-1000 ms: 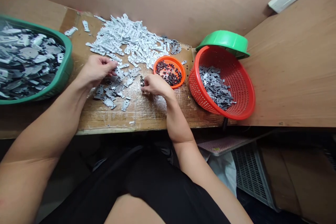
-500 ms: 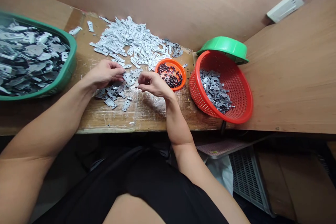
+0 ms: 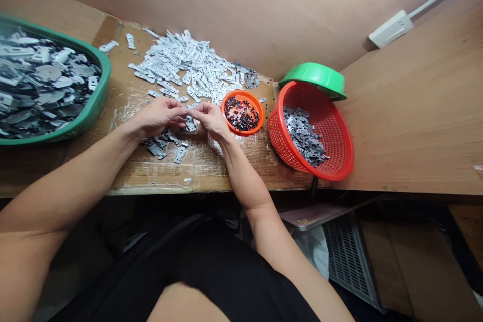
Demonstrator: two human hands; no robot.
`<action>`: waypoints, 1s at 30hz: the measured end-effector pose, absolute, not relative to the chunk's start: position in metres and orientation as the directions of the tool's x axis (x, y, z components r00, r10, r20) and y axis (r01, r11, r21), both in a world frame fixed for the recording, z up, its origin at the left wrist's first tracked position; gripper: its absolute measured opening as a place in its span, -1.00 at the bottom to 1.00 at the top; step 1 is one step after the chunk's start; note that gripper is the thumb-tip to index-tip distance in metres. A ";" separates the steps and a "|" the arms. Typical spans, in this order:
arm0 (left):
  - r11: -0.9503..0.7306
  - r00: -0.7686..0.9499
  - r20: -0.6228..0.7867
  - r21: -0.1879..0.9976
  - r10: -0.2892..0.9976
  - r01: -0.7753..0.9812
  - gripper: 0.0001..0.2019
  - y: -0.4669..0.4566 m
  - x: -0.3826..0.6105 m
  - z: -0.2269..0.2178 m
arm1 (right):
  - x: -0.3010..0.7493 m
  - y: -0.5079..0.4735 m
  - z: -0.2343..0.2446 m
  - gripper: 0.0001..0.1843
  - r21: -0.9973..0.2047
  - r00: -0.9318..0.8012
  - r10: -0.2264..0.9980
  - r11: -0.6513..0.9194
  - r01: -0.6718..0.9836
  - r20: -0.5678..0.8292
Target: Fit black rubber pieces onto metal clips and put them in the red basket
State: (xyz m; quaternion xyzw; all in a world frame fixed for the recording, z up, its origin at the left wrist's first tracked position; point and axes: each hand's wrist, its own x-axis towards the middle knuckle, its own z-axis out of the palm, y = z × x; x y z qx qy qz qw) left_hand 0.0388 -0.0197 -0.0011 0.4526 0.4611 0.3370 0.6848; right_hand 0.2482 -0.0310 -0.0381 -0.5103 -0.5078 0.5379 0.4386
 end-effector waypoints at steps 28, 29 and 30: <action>0.416 0.104 -0.409 0.908 0.907 -0.059 -0.59 0.009 0.015 0.011 | 0.291 -0.028 -0.029 -0.76 -0.716 -0.086 0.993 0.115 0.688 0.077; 0.431 0.111 -0.422 0.900 0.900 -0.068 -0.62 0.011 0.012 0.011 | 0.288 -0.028 -0.030 -0.78 -0.708 -0.125 0.987 0.157 0.689 0.097; 0.443 0.123 -0.432 0.893 0.893 -0.076 -0.63 0.012 0.010 0.011 | 0.284 -0.027 -0.031 -0.79 -0.692 -0.161 0.979 0.201 0.694 0.123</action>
